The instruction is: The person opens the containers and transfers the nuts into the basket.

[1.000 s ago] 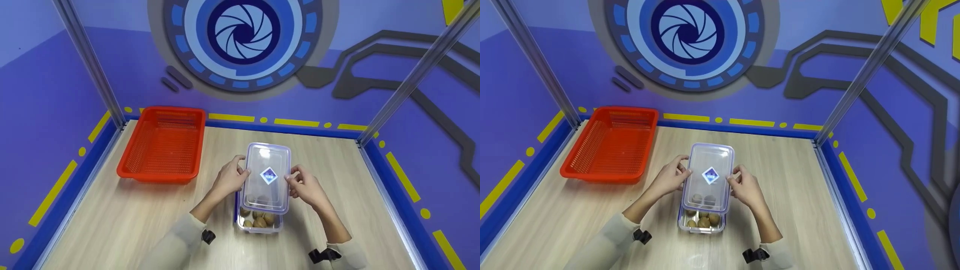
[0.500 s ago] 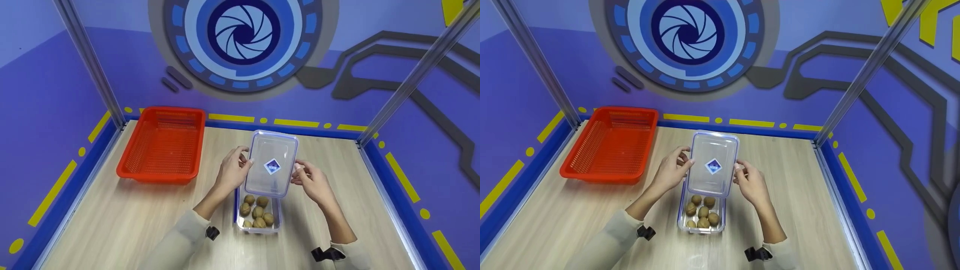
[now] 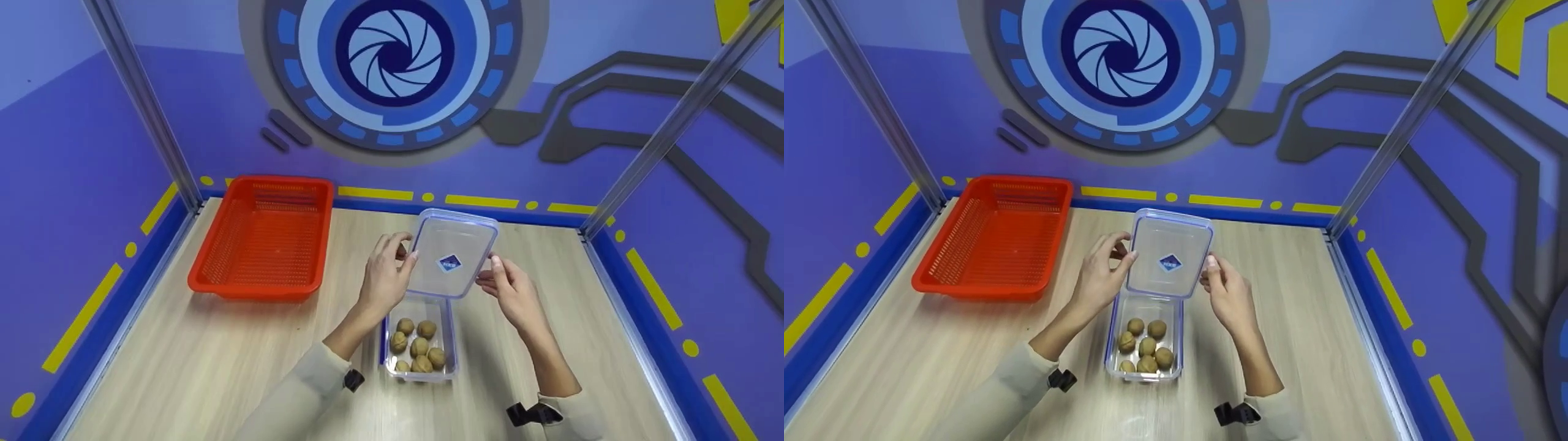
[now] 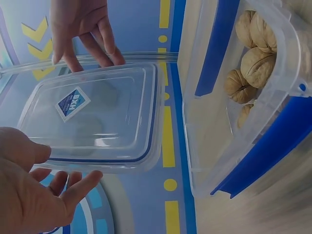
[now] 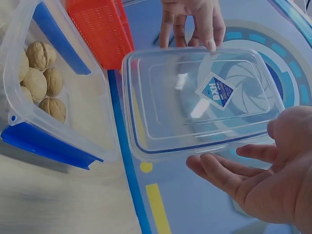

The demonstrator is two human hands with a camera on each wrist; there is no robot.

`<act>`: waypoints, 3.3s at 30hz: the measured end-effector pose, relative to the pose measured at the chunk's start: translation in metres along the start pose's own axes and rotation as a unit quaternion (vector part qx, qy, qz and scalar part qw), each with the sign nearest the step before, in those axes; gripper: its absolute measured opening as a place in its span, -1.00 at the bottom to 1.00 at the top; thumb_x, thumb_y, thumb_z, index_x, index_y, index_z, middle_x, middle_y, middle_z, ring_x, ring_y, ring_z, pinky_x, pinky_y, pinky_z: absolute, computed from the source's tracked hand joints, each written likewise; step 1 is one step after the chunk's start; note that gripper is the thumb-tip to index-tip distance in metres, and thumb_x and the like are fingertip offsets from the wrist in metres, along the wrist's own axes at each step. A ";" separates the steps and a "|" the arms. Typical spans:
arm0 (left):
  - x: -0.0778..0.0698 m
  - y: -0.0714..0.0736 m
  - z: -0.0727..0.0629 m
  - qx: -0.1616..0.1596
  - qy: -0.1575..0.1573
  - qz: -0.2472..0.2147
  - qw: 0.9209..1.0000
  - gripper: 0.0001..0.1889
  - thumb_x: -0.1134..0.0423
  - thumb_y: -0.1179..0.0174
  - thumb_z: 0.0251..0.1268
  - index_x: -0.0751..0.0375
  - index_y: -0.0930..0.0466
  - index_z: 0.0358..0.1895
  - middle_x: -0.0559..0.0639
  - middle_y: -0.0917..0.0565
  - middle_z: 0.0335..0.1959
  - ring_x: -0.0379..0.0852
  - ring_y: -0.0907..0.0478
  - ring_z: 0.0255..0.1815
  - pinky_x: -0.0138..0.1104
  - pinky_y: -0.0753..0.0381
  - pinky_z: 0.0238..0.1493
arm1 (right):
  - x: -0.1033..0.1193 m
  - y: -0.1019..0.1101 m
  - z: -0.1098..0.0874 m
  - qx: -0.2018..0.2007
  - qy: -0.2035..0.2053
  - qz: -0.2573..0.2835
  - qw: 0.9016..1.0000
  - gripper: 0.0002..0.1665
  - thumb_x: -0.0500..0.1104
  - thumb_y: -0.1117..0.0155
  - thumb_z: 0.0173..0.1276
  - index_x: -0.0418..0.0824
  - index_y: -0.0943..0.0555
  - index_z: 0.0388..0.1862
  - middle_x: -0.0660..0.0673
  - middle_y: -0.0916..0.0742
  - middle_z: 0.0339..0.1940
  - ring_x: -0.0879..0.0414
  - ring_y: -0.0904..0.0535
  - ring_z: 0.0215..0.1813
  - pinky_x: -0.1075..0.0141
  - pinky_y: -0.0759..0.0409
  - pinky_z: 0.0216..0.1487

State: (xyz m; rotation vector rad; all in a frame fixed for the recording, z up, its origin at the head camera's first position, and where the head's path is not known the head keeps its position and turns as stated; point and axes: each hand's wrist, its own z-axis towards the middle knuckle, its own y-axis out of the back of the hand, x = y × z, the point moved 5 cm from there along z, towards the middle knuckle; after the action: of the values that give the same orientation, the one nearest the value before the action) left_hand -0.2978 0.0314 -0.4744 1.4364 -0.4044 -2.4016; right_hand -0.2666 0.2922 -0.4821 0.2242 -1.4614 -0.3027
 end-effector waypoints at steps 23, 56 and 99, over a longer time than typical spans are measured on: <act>0.006 -0.009 -0.011 0.055 0.092 -0.109 0.988 -0.62 0.17 -0.10 0.69 0.39 -0.65 0.28 0.18 -0.69 0.11 0.09 -0.74 0.08 -0.18 -0.73 0.14 | -0.018 0.006 0.001 -0.098 -0.015 0.209 0.973 -0.52 -0.19 -0.14 0.70 -0.63 -0.57 0.25 -0.44 -0.67 0.30 0.03 -0.72 0.24 0.27 -0.66 0.25; 0.012 -0.108 -0.023 0.069 0.228 -0.191 0.952 -0.72 0.44 -0.26 0.45 0.35 -0.64 0.17 0.01 -0.64 -0.17 -0.14 -0.67 -0.33 -0.34 -0.78 -0.42 | -0.077 0.081 0.018 -0.049 -0.093 -0.005 0.994 -0.63 -0.29 -0.23 0.62 -0.55 -0.61 0.23 -0.37 -0.74 0.05 0.14 -0.75 -0.11 0.33 -0.77 -0.04; 0.015 -0.226 -0.065 0.188 0.293 0.092 0.933 -0.72 0.16 -0.26 0.31 0.39 -0.67 -0.27 0.19 -0.60 -0.20 0.08 -0.56 -0.22 -0.13 -0.64 -0.01 | -0.190 0.130 -0.015 0.016 -0.217 -0.043 0.975 -0.63 -0.32 -0.29 0.55 -0.60 -0.59 0.16 -0.16 -0.78 -0.17 0.11 -0.70 -0.18 0.29 -0.76 -0.19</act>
State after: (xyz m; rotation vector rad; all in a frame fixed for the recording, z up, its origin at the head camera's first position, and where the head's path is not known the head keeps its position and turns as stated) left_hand -0.2742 0.2266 -0.6049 2.0743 -0.8229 -1.6904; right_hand -0.2591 0.4777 -0.6190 0.2599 -1.8933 -0.4171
